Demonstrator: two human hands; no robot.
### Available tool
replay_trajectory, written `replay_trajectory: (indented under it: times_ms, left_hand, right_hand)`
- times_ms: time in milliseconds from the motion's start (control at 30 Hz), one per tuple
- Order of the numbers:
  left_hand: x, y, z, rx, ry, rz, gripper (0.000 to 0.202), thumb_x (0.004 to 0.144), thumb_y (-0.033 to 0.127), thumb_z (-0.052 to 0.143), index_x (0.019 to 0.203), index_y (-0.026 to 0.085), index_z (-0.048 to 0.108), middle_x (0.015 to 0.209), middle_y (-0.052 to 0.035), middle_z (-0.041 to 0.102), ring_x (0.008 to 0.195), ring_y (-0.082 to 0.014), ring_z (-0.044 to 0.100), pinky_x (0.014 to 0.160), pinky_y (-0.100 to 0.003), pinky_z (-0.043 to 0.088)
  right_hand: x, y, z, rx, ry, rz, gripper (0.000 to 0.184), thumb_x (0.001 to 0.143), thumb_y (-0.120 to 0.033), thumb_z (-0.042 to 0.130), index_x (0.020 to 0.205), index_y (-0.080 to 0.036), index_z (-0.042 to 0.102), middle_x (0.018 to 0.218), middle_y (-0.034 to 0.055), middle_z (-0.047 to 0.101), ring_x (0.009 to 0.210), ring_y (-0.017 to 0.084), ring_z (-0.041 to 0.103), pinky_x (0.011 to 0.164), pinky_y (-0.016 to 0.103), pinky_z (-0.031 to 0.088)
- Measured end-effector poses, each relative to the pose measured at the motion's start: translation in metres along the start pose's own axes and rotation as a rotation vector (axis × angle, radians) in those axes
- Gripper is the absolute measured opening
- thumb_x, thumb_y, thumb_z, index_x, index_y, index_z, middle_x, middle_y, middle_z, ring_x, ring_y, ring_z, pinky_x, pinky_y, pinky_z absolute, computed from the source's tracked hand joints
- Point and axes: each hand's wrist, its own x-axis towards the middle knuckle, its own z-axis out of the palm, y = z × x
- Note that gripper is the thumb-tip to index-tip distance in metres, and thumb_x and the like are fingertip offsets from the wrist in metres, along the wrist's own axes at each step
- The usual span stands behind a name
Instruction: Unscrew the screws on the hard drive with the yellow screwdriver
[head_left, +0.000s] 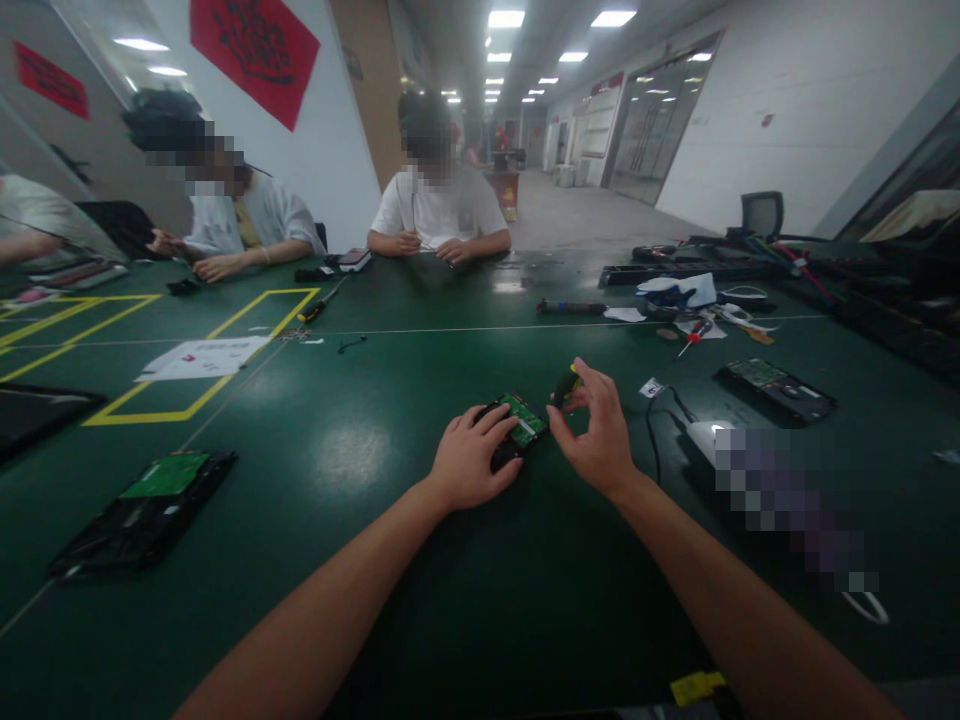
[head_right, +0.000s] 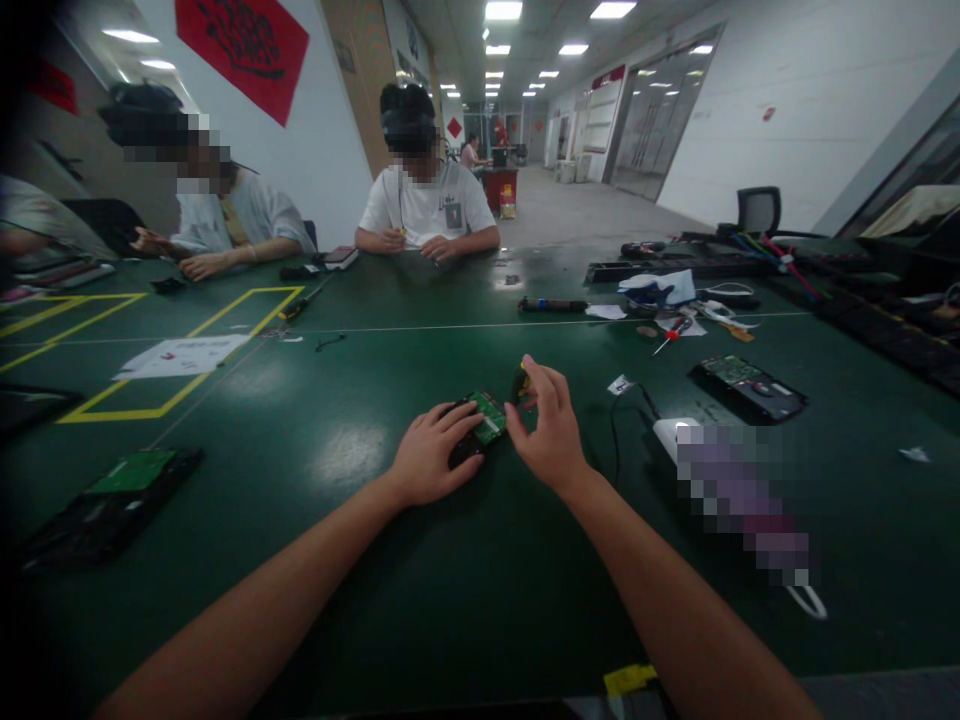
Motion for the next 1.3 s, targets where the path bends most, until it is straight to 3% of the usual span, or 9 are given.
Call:
replay_trajectory:
  times_ms: [133,400,633,900,1100,1300]
  left_hand:
    - [-0.0001,-0.0006,0.0003,0.005,0.007,0.007,0.067,0.090,0.055,0.059,0.150,0.029,0.050,0.160,-0.0043,0.046,0.144,-0.0392,0.038,0.113,-0.059,0.036]
    - [0.0003,0.0003,-0.0009,0.008,0.002,0.009,0.066,0.089,0.055,0.059,0.149,0.028,0.051,0.160,-0.0041,0.046,0.145,-0.0384,0.038,0.113,-0.059,0.037]
    - [0.0003,0.0013,-0.0029,-0.002,0.001,0.012,0.066,0.090,0.055,0.059,0.149,0.028,0.051,0.159,-0.0049,0.047,0.145,-0.0385,0.038,0.114,-0.059,0.036]
    - [0.0003,0.0023,-0.0036,0.008,0.000,0.005,0.065,0.089,0.054,0.059,0.148,0.028,0.051,0.160,-0.0036,0.046,0.145,-0.0379,0.038,0.113,-0.058,0.036]
    - [-0.0004,0.0031,-0.0039,0.003,0.002,0.003,0.065,0.089,0.054,0.059,0.149,0.029,0.051,0.160,-0.0030,0.046,0.145,-0.0377,0.038,0.113,-0.057,0.036]
    - [-0.0006,0.0017,-0.0024,-0.004,0.002,-0.005,0.065,0.089,0.053,0.061,0.149,0.030,0.051,0.160,-0.0035,0.046,0.145,-0.0384,0.037,0.113,-0.059,0.036]
  right_hand:
    - [-0.0008,0.0017,-0.0013,-0.041,0.011,0.005,0.080,0.090,-0.021,0.069,0.157,-0.035,0.029,0.136,0.0110,0.050,0.093,0.021,0.064,0.078,0.043,0.065]
    - [-0.0009,-0.0004,-0.0001,0.026,-0.024,-0.001,0.079,0.092,-0.015,0.062,0.159,-0.033,0.024,0.143,0.0130,0.047,0.106,0.024,0.065,0.086,0.044,0.065]
    - [0.0002,-0.0005,-0.0019,-0.035,0.010,-0.018,0.078,0.090,-0.018,0.067,0.157,-0.034,0.030,0.135,0.0110,0.050,0.100,0.023,0.064,0.079,0.043,0.064]
    - [-0.0013,0.0011,-0.0015,-0.015,-0.003,-0.005,0.078,0.090,-0.016,0.064,0.158,-0.034,0.028,0.136,0.0114,0.048,0.099,0.022,0.063,0.082,0.043,0.064]
    - [-0.0024,0.0023,0.0001,-0.002,0.012,0.028,0.081,0.090,-0.019,0.067,0.158,-0.034,0.026,0.136,0.0112,0.048,0.088,0.018,0.064,0.080,0.042,0.064]
    - [-0.0022,0.0017,0.0003,0.003,0.006,0.020,0.077,0.091,-0.019,0.067,0.157,-0.034,0.029,0.136,0.0107,0.048,0.092,0.019,0.063,0.079,0.040,0.064]
